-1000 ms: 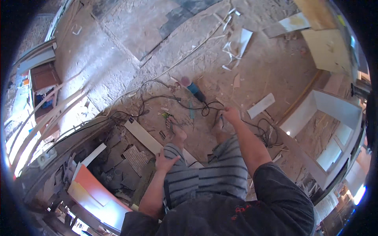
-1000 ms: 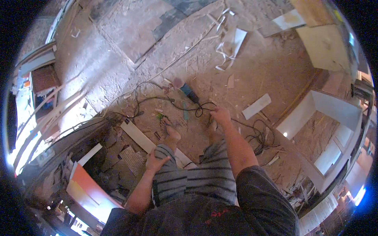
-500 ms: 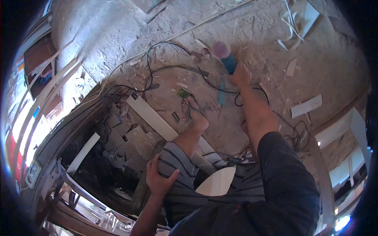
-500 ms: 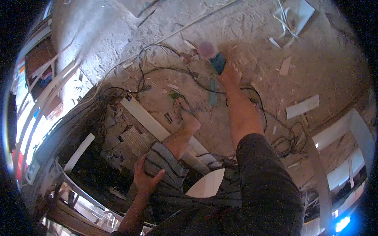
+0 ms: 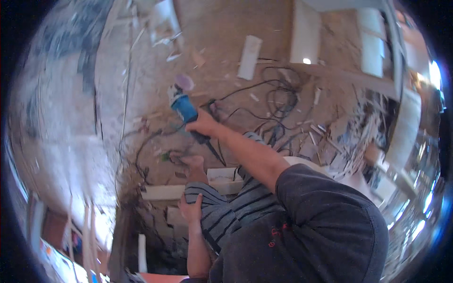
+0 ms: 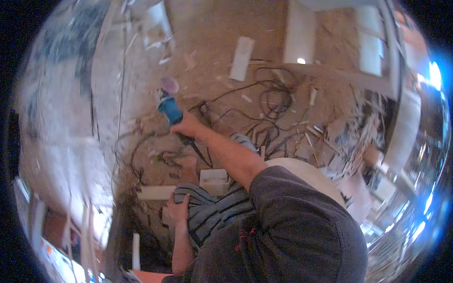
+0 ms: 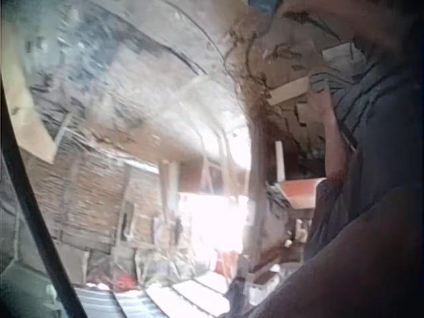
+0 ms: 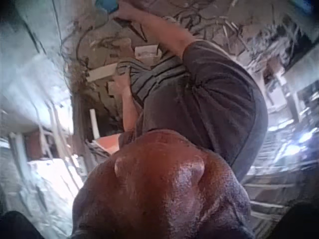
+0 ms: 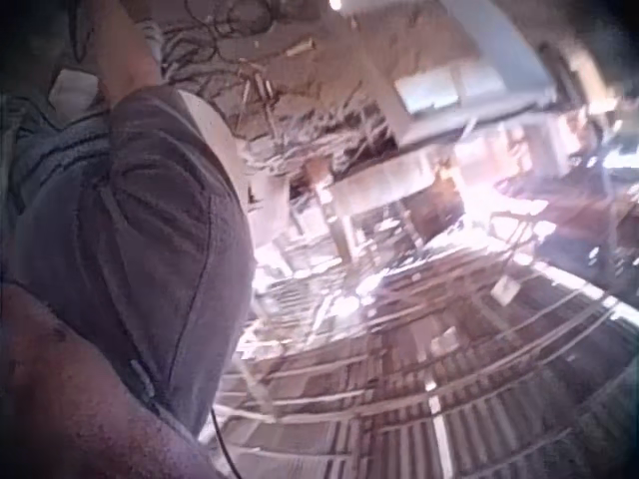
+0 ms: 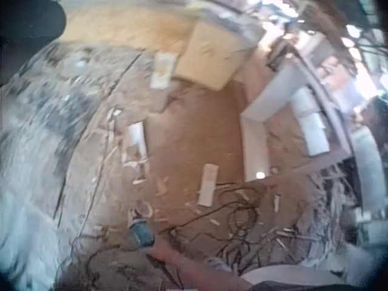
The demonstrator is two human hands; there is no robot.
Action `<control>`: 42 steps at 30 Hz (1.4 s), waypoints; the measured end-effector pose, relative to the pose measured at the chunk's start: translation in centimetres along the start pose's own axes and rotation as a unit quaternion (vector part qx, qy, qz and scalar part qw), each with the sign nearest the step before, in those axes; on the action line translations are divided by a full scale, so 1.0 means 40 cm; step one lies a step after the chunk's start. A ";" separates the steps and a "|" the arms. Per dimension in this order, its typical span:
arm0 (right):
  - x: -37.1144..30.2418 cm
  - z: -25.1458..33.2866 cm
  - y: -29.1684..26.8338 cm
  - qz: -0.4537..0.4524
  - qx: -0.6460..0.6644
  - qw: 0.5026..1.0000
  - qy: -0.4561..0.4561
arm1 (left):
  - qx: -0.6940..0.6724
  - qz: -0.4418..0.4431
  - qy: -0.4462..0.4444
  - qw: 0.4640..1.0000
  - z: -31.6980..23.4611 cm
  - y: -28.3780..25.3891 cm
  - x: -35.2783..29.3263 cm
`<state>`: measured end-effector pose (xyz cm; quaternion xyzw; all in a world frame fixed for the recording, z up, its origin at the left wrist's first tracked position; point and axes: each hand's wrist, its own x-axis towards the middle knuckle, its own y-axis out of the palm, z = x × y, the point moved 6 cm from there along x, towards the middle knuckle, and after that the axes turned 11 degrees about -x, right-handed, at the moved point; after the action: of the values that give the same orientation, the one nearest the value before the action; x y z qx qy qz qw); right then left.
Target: The person uses a hand-held power sander on the exterior of a large circular wooden frame, applies adhesive to a strip of wood veneer, and presses the veneer into place on the frame before smoothing a large wooden board by hand.
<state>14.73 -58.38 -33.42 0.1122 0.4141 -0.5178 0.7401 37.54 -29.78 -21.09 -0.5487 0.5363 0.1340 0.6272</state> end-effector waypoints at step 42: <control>-2.233 -0.467 -1.400 -0.491 0.493 0.652 -0.302 | 0.211 0.796 0.331 0.461 -1.208 0.975 -1.927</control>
<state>-53.46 -11.68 34.62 0.0781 -0.1534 -0.9388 0.2983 -47.33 -23.46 29.44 0.2616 0.9198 0.2663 0.1213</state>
